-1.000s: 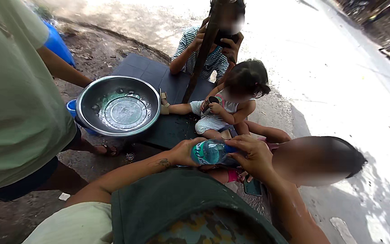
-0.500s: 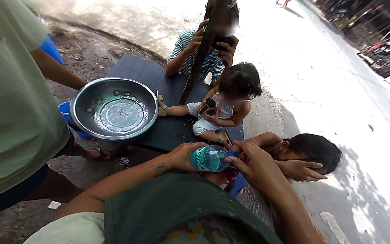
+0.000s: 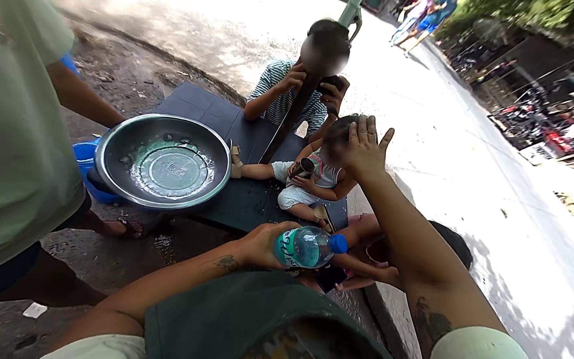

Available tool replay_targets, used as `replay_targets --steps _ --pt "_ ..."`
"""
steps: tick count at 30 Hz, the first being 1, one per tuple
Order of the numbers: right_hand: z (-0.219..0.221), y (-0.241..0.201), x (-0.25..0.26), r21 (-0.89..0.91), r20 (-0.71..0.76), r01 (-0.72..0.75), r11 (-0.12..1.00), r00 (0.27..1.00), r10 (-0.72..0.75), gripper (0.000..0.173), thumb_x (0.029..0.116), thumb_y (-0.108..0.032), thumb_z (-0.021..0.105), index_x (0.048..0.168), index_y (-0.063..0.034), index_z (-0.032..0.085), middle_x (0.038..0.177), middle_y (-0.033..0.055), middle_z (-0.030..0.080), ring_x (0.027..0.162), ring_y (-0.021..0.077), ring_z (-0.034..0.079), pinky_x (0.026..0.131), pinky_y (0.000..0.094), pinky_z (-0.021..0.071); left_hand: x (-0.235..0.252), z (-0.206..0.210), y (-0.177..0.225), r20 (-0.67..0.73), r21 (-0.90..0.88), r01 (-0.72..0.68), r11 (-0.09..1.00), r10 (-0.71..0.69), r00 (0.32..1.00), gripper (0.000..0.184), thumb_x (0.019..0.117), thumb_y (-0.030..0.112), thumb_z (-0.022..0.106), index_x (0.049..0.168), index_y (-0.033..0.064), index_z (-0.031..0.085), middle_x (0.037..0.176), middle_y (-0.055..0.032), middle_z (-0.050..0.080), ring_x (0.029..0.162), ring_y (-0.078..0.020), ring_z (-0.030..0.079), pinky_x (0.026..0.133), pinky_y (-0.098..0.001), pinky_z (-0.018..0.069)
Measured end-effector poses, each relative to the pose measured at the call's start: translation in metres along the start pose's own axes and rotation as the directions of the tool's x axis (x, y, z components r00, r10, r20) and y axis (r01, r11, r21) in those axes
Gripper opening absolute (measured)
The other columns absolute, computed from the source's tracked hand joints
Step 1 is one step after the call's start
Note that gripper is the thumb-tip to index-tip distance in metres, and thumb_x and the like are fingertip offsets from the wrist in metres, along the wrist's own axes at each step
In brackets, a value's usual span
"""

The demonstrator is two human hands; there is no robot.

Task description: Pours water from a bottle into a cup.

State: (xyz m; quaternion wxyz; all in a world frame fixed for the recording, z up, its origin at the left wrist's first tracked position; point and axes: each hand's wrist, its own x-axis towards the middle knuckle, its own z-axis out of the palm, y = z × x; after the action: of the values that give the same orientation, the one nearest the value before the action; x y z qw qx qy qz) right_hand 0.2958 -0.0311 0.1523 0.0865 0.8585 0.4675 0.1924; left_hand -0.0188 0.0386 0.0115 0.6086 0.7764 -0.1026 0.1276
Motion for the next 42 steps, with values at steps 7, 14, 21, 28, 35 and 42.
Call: replay_targets --steps 7,14,21,28,35,42 --pt "0.029 -0.066 -0.011 0.254 0.23 0.435 0.864 0.841 -0.49 0.055 0.1114 -0.046 0.027 0.141 -0.0174 0.064 0.131 0.0082 0.071 0.132 0.0291 0.061 0.125 0.0671 0.0114 -0.022 -0.012 -0.003 -0.112 0.026 0.062 0.998 -0.059 0.992 0.083 0.0707 0.039 0.092 0.138 0.0046 0.057 0.122 -0.0128 0.071 0.114 -0.0187 0.068 0.1 -0.0393 0.0544" --pt "-0.007 -0.079 0.018 -0.019 0.068 -0.194 0.981 0.978 0.195 0.083 0.1059 -0.058 0.029 0.158 0.007 0.03 0.166 0.0324 0.018 0.157 0.0479 0.009 0.119 0.0746 -0.0009 -0.027 -0.02 0.003 -0.107 0.051 0.105 0.993 -0.1 0.989 0.081 0.0723 0.04 0.091 0.138 0.0061 0.057 0.12 -0.0134 0.071 0.112 -0.021 0.069 0.1 -0.0425 0.0546" --pt "0.005 -0.076 0.019 0.354 -0.14 0.342 0.871 0.94 -0.312 0.052 0.1108 -0.037 0.033 0.132 -0.006 0.069 0.137 0.0137 0.067 0.137 0.0369 0.055 0.117 0.0727 0.0241 -0.029 -0.023 -0.001 -0.071 0.064 0.098 0.993 -0.094 0.993 0.076 0.0734 0.031 0.09 0.138 0.0055 0.058 0.121 -0.0148 0.071 0.113 -0.0243 0.069 0.1 -0.0444 0.0537" --pt "-0.015 0.032 0.048 0.291 0.098 -0.363 0.885 0.932 0.35 0.071 0.1101 -0.051 0.008 0.16 -0.0103 0.038 0.166 0.0121 0.036 0.157 0.0324 0.024 0.12 0.0733 0.0058 -0.034 -0.023 -0.003 -0.101 0.058 0.08 0.995 -0.074 0.992 0.077 0.073 0.029 0.091 0.138 0.0052 0.058 0.124 -0.0137 0.07 0.115 -0.0225 0.068 0.102 -0.0437 0.0535" --pt "-0.054 0.07 0.017 0.244 -0.038 -0.853 0.462 0.468 0.883 0.08 0.1061 -0.063 0.017 0.16 -0.0053 0.034 0.169 0.0248 0.018 0.158 0.0434 0.011 0.119 0.0738 0.0065 -0.033 -0.025 -0.002 -0.102 0.059 0.135 0.989 -0.129 0.986 0.081 0.0687 0.025 0.092 0.139 0.0039 0.057 0.123 -0.0156 0.07 0.114 -0.025 0.068 0.101 -0.0448 0.053" --pt "-0.078 0.006 -0.088 0.731 0.022 -0.446 0.517 0.772 0.635 0.048 0.1043 -0.01 0.054 0.148 0.0069 0.042 0.122 0.022 0.067 0.096 0.0222 0.073 0.087 0.0364 0.0594 -0.017 -0.024 -0.001 -0.056 0.042 0.115 0.992 -0.113 0.992 0.086 0.0684 0.025 0.092 0.141 0.0019 0.053 0.125 -0.0169 0.069 0.116 -0.0251 0.067 0.103 -0.0447 0.0524"
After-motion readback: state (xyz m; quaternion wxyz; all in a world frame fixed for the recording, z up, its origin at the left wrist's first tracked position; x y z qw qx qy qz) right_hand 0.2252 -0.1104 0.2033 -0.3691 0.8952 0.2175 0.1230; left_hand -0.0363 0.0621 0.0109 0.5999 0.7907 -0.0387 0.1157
